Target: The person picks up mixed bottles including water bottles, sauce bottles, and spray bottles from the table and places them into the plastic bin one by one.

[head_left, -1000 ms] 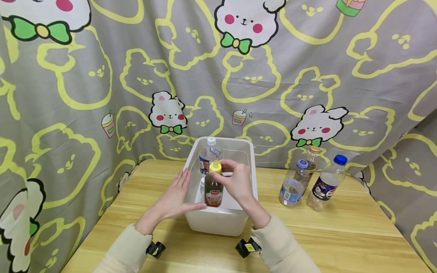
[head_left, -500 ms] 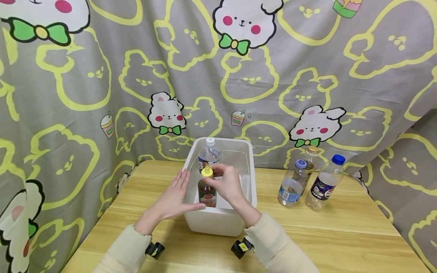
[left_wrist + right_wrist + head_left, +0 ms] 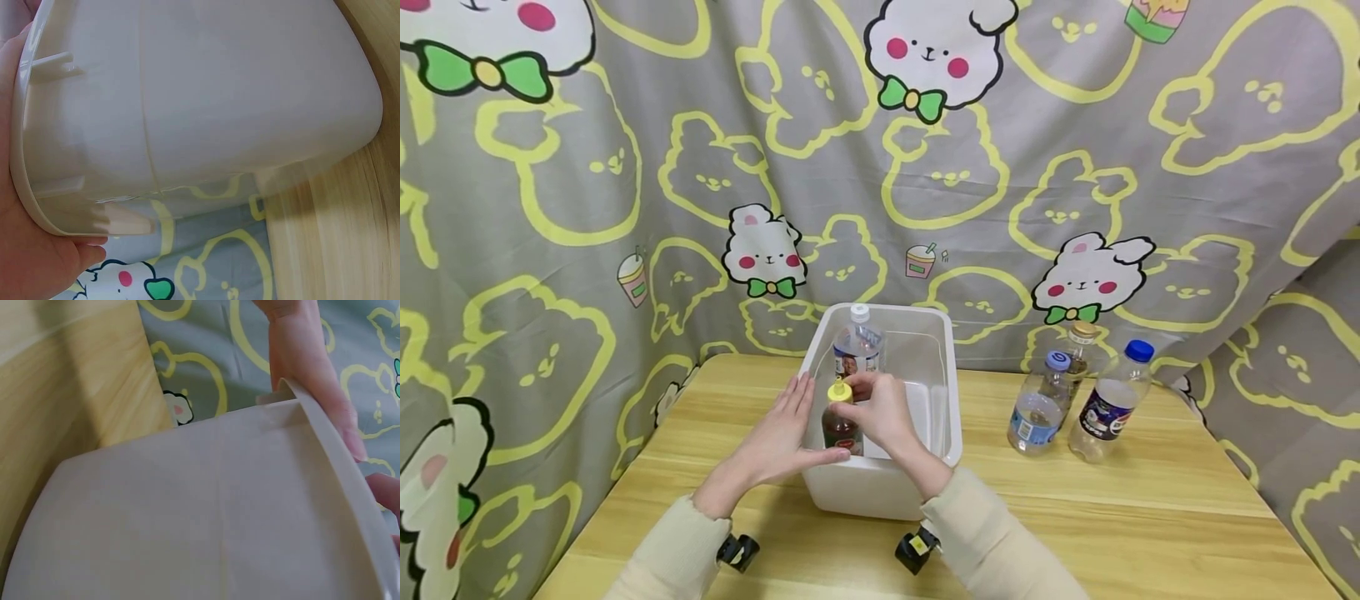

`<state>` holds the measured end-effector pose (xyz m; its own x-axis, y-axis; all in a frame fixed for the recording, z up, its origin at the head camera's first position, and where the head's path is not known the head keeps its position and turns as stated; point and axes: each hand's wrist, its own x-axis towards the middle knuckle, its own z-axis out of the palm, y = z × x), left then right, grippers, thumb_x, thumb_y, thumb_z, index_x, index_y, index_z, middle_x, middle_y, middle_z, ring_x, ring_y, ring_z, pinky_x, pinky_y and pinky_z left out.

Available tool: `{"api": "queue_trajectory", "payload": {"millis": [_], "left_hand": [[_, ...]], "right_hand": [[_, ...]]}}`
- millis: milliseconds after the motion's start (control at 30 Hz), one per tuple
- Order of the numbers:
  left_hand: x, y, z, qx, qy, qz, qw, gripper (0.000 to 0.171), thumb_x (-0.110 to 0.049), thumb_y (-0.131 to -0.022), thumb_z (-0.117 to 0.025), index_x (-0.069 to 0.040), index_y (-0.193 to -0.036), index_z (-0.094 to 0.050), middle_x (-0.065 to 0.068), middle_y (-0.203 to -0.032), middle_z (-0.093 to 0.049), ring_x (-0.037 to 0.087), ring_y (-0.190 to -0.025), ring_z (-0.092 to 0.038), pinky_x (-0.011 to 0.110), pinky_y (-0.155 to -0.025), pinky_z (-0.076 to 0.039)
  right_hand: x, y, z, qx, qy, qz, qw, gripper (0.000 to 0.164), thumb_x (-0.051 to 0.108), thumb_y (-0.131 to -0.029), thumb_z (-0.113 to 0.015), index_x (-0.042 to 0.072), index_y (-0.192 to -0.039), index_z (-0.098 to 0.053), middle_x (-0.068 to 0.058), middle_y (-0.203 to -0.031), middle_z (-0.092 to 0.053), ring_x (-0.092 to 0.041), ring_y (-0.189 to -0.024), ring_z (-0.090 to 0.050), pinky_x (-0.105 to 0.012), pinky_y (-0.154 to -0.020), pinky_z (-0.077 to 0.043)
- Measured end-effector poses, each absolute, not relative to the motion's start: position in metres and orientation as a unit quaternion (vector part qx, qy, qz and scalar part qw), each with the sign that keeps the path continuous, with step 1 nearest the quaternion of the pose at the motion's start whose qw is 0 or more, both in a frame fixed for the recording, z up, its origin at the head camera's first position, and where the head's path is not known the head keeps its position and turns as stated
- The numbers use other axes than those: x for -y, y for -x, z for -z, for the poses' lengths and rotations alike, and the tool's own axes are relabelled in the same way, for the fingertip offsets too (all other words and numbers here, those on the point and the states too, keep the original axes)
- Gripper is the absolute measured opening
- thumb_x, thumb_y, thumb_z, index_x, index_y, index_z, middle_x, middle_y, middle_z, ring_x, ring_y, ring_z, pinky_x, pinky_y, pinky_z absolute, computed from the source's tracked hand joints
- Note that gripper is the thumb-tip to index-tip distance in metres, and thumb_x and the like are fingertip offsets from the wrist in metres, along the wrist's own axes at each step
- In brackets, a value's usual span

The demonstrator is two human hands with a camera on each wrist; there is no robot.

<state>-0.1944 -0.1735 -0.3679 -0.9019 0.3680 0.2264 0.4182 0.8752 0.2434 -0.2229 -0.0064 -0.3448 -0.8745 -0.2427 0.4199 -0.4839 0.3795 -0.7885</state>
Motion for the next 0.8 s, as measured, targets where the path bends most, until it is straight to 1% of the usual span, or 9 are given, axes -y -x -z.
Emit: {"api": "queue_trajectory", "payload": {"millis": [333,500,800], "left_hand": [[0.174,0.194,0.367,0.966,0.198,0.152,0.071,0.110,-0.071,-0.071,-0.048,0.008,-0.138,-0.014,0.023,-0.144,-0.008,0.033,-0.132,-0.004,0.043,-0.106,-0.012],[0.174,0.194,0.366,0.965,0.201,0.150,0.075,0.110,-0.071,-0.071,-0.048,0.009,-0.137,-0.014,0.024,-0.144,-0.008,0.034,-0.132,-0.005,0.044,-0.106,-0.013],[0.175,0.196,0.369,0.964,0.205,0.145,0.081,0.110,-0.072,-0.071,-0.047,0.010,-0.137,-0.014,0.025,-0.143,-0.008,0.035,-0.132,-0.006,0.044,-0.106,-0.013]], "right_hand": [[0.016,0.224,0.350,0.831,-0.195,-0.515,0.079,0.027,0.007,-0.066,-0.077,-0.002,-0.088,-0.065,-0.010,-0.078,-0.066,-0.015,-0.068,-0.063,-0.016,-0.058,-0.050],[0.018,0.226,0.353,0.830,-0.190,-0.520,0.064,0.029,0.007,-0.063,-0.079,-0.003,-0.087,-0.065,-0.010,-0.077,-0.067,-0.015,-0.065,-0.062,-0.017,-0.056,-0.049],[0.019,0.227,0.355,0.832,-0.183,-0.521,0.046,0.028,0.006,-0.061,-0.080,-0.001,-0.084,-0.066,-0.009,-0.076,-0.067,-0.015,-0.065,-0.063,-0.018,-0.058,-0.050]]}}
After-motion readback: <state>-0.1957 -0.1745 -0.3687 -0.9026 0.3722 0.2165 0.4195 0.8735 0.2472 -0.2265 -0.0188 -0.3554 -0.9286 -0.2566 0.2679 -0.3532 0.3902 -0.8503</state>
